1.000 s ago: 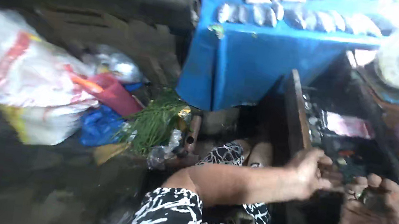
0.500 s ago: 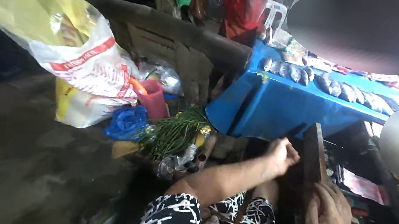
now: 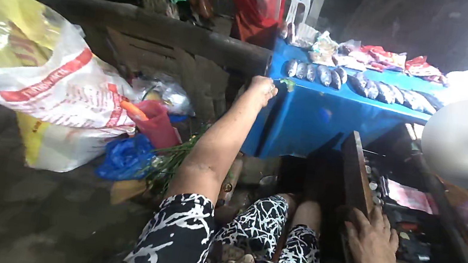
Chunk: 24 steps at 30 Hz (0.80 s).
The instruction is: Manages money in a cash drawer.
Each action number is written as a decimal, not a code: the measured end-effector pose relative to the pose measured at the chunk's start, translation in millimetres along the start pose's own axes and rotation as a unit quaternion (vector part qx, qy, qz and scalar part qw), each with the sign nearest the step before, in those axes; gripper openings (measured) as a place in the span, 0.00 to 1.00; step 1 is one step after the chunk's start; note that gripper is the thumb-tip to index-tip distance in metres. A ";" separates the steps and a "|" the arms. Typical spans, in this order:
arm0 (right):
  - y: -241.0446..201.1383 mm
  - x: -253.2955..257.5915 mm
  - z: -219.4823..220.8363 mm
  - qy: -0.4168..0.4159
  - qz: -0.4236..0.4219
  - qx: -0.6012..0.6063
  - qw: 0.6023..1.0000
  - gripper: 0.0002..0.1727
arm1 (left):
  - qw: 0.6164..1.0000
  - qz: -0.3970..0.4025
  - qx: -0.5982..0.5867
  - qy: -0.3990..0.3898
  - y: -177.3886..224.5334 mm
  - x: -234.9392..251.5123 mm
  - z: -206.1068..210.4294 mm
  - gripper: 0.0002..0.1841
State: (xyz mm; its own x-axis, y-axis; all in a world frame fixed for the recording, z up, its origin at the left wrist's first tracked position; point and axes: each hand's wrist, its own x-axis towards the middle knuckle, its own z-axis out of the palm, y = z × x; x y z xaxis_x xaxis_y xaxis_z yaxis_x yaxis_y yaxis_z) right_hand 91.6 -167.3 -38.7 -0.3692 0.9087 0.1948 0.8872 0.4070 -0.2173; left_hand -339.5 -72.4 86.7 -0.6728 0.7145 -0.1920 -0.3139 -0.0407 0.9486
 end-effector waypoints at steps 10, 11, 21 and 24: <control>3.5 -2.6 0.9 0.015 0.007 0.034 0.999 0.24 | 0.989 0.128 0.067 -0.010 47.4 11.3 1.5 0.23; 3.9 -3.3 1.3 0.022 0.003 0.032 0.999 0.24 | 0.988 0.138 0.072 -0.012 45.5 14.8 2.2 0.22; -0.4 -3.8 -3.1 0.004 0.033 0.023 0.999 0.20 | 0.836 0.263 0.481 -0.009 27.5 47.2 33.9 0.18; -5.6 -1.9 -9.7 -0.029 0.062 0.024 0.997 0.21 | 0.755 0.299 0.583 -0.033 14.5 70.8 39.4 0.16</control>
State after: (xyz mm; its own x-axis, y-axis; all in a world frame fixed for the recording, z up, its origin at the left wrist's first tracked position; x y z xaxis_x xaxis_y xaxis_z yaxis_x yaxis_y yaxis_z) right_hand 89.9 -172.2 -28.6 -0.2748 0.9555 0.1073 0.9129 0.2943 -0.2827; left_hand -365.3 5.1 96.7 -0.4143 0.8463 0.3350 0.8614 0.2457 0.4445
